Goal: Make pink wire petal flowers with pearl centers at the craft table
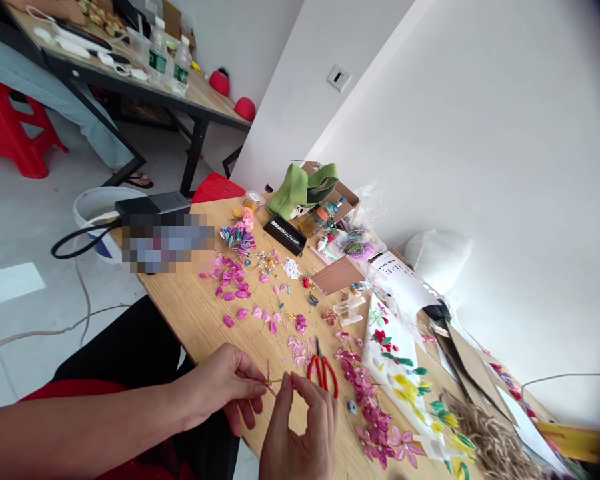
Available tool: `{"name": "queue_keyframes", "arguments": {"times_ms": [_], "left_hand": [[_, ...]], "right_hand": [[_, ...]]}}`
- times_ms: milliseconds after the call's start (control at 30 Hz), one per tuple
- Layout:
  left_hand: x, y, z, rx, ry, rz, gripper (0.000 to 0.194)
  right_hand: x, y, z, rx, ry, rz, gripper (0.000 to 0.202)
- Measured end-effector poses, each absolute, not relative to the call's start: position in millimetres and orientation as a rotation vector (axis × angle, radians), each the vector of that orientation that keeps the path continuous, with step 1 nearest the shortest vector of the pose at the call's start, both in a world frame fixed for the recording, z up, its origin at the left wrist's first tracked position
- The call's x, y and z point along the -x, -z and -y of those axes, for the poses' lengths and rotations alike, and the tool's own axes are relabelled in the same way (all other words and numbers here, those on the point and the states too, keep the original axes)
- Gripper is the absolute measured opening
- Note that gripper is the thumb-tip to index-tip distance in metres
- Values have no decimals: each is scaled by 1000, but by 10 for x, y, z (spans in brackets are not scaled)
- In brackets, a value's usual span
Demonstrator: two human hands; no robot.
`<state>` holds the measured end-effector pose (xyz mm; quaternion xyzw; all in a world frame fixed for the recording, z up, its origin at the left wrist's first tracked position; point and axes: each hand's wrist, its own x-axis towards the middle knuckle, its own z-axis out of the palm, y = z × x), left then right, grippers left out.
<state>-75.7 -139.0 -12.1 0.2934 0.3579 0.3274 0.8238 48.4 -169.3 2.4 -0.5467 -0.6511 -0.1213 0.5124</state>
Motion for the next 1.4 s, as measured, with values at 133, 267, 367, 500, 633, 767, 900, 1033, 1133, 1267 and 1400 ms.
{"name": "queue_keyframes", "arguments": {"times_ms": [133, 267, 367, 500, 633, 767, 900, 1033, 1133, 1267, 1400], "left_hand": [[761, 125, 1393, -617, -688, -749, 41], [764, 121, 1393, -634, -675, -747, 40], [767, 125, 1385, -633, -669, -746, 39], [771, 141, 1379, -624, -667, -743, 39], [777, 148, 1379, -615, -672, -733, 40], [789, 143, 1372, -628, -680, -730, 40], [800, 137, 1373, -637, -671, -716, 40], [813, 123, 1377, -628, -662, -722, 39], [823, 115, 1371, -627, -657, -721, 39], [833, 109, 1366, -609, -646, -714, 38], [843, 103, 1366, -602, -630, -699, 35]], "right_hand": [[-501, -35, 1685, 1306, 299, 1601, 3], [-509, -33, 1673, 1287, 300, 1662, 3], [-504, -30, 1669, 1291, 309, 1679, 4], [-500, -33, 1668, 1294, 334, 1690, 5], [-494, -43, 1666, 1293, 337, 1696, 5], [-486, -53, 1663, 1288, 330, 1721, 6], [-492, -48, 1665, 1296, 309, 1734, 7], [-505, -33, 1667, 1314, 299, 1738, 6], [-511, -29, 1667, 1324, 302, 1740, 6], [-526, -18, 1665, 1326, 320, 1747, 5], [-547, -3, 1666, 1319, 315, 1770, 4]]}}
